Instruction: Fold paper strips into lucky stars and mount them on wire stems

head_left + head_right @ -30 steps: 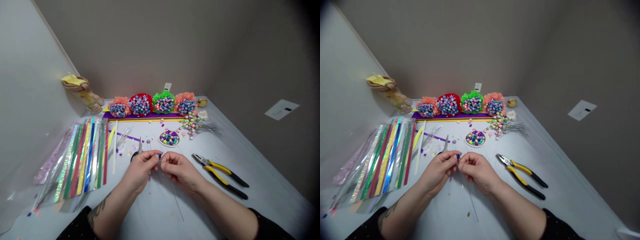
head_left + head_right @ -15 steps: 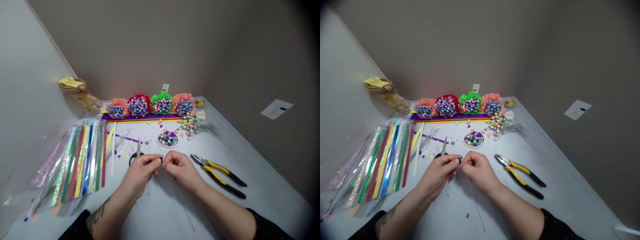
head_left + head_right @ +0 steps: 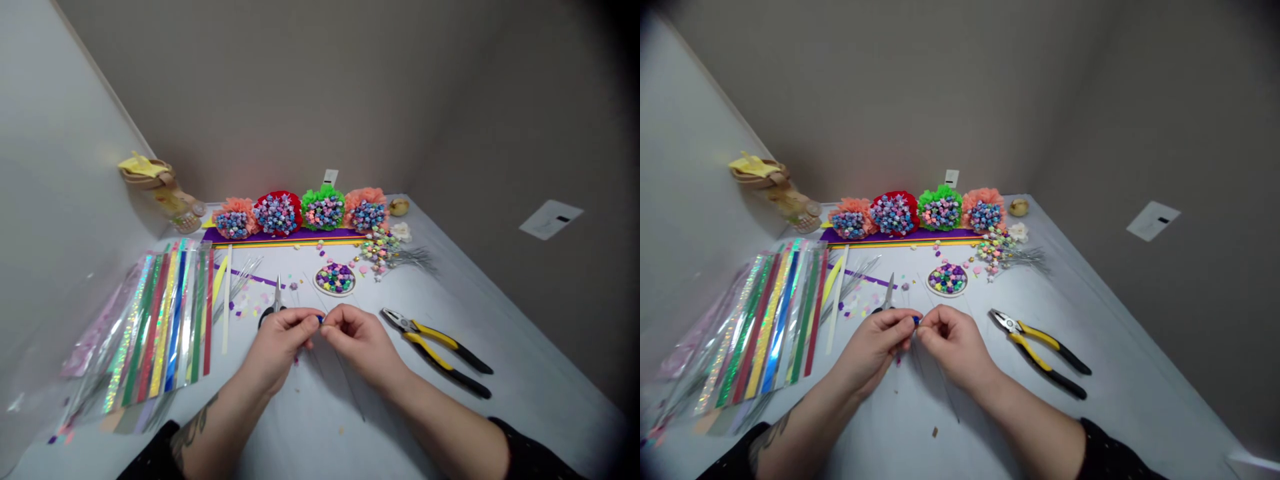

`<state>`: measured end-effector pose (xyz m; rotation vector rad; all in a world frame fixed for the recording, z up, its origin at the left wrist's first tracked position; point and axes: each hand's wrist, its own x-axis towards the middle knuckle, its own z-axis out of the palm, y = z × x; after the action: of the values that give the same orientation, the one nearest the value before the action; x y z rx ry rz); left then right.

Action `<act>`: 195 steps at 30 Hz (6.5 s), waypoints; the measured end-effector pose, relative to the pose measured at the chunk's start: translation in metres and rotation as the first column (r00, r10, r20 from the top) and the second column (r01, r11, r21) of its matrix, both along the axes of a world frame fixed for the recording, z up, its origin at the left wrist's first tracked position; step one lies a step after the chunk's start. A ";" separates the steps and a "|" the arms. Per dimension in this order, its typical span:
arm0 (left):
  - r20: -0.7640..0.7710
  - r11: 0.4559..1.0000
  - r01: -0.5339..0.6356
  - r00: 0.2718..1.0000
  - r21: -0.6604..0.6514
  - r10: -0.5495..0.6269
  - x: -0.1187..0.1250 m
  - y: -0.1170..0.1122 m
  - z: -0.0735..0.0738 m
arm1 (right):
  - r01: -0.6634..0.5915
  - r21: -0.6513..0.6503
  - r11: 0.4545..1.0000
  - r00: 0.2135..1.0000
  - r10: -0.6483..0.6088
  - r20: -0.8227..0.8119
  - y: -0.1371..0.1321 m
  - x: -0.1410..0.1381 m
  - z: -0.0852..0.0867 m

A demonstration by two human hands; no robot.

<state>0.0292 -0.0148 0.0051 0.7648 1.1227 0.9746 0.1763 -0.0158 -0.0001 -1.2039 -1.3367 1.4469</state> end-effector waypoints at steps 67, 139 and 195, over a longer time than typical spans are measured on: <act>0.054 0.990 0.040 0.997 0.136 -0.047 0.001 -0.006 0.006 | -0.129 -0.093 0.987 0.941 0.093 -0.325 0.001 0.003 -0.002; -0.282 0.963 0.109 0.959 0.246 -0.036 -0.004 -0.008 0.007 | -0.038 -0.187 0.982 0.978 -0.002 -0.208 -0.003 0.006 0.012; -0.649 0.461 0.488 0.695 0.741 0.309 -0.017 -0.011 0.007 | 0.054 0.256 0.965 0.998 -0.043 -0.049 0.000 0.005 -0.001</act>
<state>0.0125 -0.0260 0.0122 2.2771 1.1251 1.1838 0.1808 -0.0159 -0.0010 -1.0235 -1.4069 1.2149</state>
